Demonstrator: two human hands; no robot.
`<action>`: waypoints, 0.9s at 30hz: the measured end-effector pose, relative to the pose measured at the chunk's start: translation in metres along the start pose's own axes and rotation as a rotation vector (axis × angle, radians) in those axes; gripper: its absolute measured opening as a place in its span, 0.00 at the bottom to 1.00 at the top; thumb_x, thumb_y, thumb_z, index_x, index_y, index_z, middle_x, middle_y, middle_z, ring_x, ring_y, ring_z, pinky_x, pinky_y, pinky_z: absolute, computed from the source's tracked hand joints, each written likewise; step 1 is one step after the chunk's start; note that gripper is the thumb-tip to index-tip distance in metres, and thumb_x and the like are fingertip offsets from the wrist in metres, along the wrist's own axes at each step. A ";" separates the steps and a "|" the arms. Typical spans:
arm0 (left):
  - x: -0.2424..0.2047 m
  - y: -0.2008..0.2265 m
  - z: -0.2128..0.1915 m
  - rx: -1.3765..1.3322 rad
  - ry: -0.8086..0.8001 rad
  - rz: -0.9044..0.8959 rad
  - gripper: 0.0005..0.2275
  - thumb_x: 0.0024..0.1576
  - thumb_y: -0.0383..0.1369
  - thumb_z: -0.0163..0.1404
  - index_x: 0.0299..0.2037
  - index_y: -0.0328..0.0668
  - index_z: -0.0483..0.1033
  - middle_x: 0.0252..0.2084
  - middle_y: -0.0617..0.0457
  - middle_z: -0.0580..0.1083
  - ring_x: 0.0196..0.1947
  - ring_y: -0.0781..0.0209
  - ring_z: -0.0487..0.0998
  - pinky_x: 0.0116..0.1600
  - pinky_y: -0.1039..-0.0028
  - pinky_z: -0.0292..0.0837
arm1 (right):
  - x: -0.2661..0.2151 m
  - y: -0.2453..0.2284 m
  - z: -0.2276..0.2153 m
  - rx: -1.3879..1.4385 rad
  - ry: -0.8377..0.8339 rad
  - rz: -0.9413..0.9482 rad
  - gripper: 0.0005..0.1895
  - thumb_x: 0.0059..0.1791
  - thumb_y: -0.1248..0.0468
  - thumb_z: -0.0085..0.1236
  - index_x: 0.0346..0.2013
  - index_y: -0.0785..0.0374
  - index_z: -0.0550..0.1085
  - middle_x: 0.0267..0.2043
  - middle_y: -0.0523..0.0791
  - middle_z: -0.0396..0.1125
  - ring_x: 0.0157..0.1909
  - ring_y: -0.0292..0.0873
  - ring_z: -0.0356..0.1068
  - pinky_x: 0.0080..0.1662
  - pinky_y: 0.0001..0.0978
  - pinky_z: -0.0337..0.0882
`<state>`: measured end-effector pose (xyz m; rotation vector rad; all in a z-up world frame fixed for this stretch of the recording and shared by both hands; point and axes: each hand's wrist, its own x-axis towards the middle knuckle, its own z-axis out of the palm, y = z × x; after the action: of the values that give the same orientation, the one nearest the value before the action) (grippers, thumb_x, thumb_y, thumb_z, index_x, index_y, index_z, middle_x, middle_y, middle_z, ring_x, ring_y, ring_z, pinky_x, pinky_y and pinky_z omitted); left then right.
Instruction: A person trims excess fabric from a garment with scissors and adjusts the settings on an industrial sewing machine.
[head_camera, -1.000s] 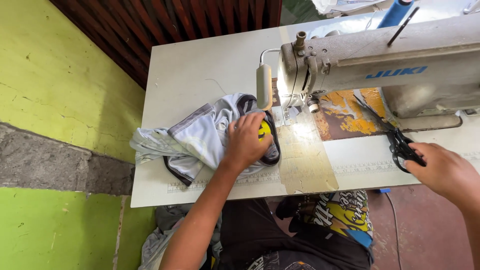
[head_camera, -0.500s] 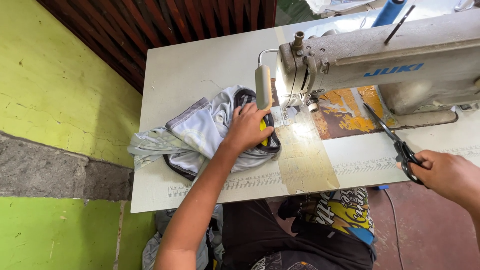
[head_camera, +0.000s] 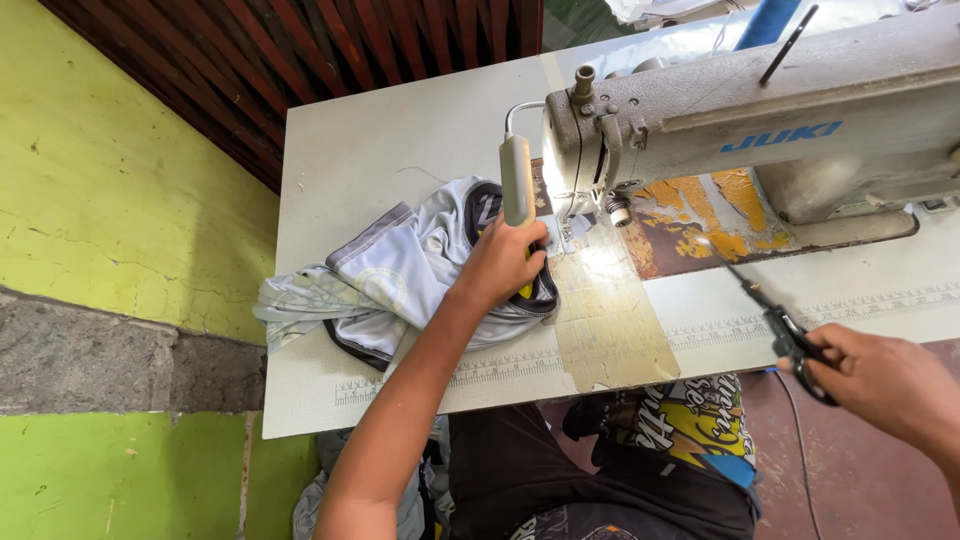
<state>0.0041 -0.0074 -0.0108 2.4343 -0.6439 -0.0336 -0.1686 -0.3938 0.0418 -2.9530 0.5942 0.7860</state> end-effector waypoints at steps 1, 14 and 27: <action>0.004 -0.012 0.010 0.045 0.028 0.073 0.04 0.58 0.30 0.53 0.31 0.44 0.73 0.34 0.44 0.77 0.48 0.39 0.73 0.50 0.50 0.73 | -0.006 -0.003 -0.001 -0.017 -0.043 -0.047 0.20 0.48 0.33 0.51 0.43 0.35 0.78 0.24 0.34 0.78 0.28 0.32 0.73 0.34 0.20 0.65; 0.026 0.002 -0.046 -0.428 -0.192 -0.387 0.13 0.58 0.36 0.54 0.50 0.41 0.77 0.46 0.54 0.83 0.48 0.61 0.81 0.49 0.70 0.72 | 0.028 -0.064 0.033 -0.148 0.417 -0.680 0.28 0.43 0.36 0.55 0.51 0.45 0.73 0.40 0.31 0.76 0.29 0.51 0.75 0.28 0.45 0.67; 0.025 0.017 -0.055 -0.340 -0.224 -0.448 0.20 0.58 0.38 0.52 0.59 0.38 0.72 0.53 0.49 0.77 0.50 0.55 0.77 0.51 0.64 0.72 | 0.050 -0.105 0.017 -0.194 0.615 -0.788 0.24 0.43 0.36 0.54 0.43 0.45 0.74 0.32 0.35 0.74 0.32 0.51 0.74 0.29 0.47 0.69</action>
<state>0.0275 0.0000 0.0468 2.2065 -0.1530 -0.5577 -0.0980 -0.3122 -0.0041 -3.1392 -0.6766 -0.1490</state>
